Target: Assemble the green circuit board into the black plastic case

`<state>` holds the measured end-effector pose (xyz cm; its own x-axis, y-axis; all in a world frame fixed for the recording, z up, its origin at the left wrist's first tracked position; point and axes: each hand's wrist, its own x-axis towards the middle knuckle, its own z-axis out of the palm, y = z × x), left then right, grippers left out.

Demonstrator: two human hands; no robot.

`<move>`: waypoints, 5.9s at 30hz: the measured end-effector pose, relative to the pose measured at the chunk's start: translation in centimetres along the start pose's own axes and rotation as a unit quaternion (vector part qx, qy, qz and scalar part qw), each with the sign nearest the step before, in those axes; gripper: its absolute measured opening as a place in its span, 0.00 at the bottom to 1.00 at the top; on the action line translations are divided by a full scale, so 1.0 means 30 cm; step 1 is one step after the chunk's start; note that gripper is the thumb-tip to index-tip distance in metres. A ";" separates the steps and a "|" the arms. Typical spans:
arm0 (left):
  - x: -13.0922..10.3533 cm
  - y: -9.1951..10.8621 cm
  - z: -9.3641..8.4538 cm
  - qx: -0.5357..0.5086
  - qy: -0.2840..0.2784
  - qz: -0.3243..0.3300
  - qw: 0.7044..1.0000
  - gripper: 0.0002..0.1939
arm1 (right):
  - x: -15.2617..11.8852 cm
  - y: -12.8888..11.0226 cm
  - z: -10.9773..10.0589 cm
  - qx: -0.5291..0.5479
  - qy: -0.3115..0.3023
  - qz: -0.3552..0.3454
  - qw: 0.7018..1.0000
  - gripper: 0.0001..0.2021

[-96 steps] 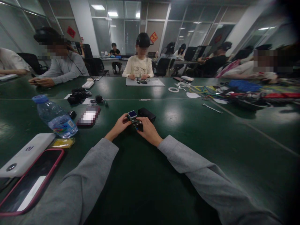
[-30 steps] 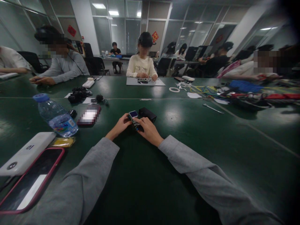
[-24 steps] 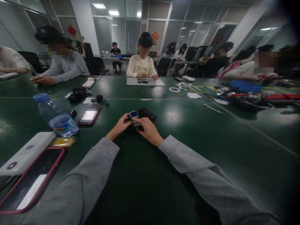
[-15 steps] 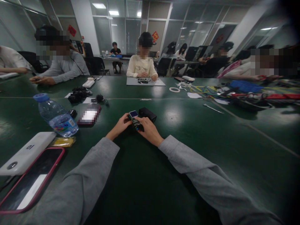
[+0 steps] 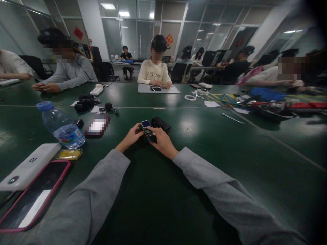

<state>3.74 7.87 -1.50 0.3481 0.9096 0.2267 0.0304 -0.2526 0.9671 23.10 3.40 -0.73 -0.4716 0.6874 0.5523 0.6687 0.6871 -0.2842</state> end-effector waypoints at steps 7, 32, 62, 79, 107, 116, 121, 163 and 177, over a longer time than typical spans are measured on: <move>0.001 -0.007 -0.004 0.004 -0.009 0.009 1.000 0.20 | 0.000 0.002 0.000 0.001 0.001 0.000 1.000 0.33; 0.002 -0.007 -0.001 0.002 -0.009 0.021 1.000 0.20 | 0.000 -0.002 -0.003 -0.008 -0.004 -0.002 1.000 0.38; 0.007 -0.017 -0.001 -0.018 -0.010 0.030 0.999 0.20 | 0.000 -0.004 -0.006 -0.012 -0.013 -0.006 1.000 0.34; 0.003 -0.009 -0.002 -0.015 -0.014 0.021 1.000 0.19 | -0.001 0.006 0.000 0.000 -0.008 0.008 1.000 0.33; 0.001 -0.011 -0.001 -0.014 -0.013 0.031 0.999 0.20 | 0.001 -0.005 -0.008 -0.015 -0.022 -0.003 1.000 0.36; 0.007 -0.017 -0.001 -0.011 -0.011 0.028 0.999 0.20 | 0.003 -0.006 -0.006 -0.022 -0.021 -0.003 1.000 0.36; 0.006 -0.016 -0.001 -0.024 0.003 0.022 0.999 0.20 | 0.002 -0.004 -0.004 -0.013 -0.023 -0.007 1.000 0.36; -0.009 0.000 -0.021 -0.019 -0.009 -0.021 1.000 0.23 | -0.024 0.193 -0.038 -0.013 0.166 0.156 0.974 0.14; -0.001 -0.023 -0.022 -0.024 -0.007 -0.012 1.000 0.25 | -0.027 0.243 -0.008 0.204 0.243 0.298 0.900 0.17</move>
<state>3.09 8.22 -2.08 0.3608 0.9104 0.2026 -0.0061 -0.2149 0.9766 28.49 7.78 -3.07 0.2742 0.8467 0.4559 0.4053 0.3281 -0.8533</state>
